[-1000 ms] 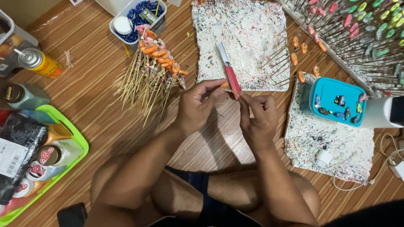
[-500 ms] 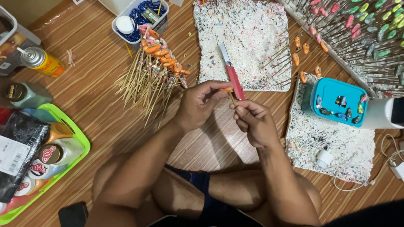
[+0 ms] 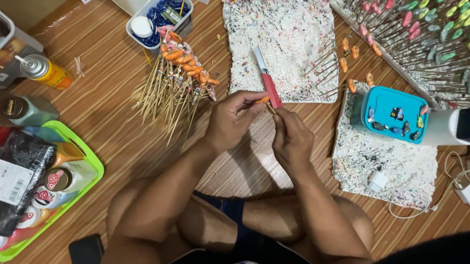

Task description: Trimming orange lure components with a knife and assembling them onto wooden skewers.

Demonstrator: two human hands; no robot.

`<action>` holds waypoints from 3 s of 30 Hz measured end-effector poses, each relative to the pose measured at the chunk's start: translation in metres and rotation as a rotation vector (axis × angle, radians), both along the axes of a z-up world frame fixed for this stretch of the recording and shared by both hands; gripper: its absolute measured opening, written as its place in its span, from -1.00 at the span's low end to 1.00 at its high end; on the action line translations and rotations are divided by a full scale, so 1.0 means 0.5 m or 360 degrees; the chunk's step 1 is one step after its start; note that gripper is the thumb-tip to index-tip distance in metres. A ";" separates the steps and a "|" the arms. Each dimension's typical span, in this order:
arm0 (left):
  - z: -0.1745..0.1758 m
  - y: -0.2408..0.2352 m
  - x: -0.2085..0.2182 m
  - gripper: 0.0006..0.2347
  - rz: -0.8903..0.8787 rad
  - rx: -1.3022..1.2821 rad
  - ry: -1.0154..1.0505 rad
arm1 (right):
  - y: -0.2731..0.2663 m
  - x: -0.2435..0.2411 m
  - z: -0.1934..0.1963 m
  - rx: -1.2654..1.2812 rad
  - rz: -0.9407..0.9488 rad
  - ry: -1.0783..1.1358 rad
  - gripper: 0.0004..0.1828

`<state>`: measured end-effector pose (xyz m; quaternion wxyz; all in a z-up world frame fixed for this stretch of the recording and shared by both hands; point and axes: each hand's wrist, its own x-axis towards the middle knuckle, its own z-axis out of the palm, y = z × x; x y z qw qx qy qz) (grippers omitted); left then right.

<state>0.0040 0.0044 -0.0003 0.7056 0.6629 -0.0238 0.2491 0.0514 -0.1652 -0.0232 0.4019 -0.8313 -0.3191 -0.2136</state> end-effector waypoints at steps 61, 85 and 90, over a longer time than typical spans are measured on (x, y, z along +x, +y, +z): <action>-0.016 -0.010 0.003 -0.76 0.0077 -0.0071 0.0121 | 0.055 -0.018 -0.013 0.0904 0.0534 0.1196 -0.75; -0.009 0.008 -0.009 -0.79 0.0034 0.0172 -0.0107 | 0.051 -0.018 0.007 0.0710 0.0533 0.1005 -0.79; -0.032 0.056 0.013 -0.80 0.0167 0.0984 -0.0161 | 0.030 0.048 -0.064 0.0284 0.0497 0.0715 -0.59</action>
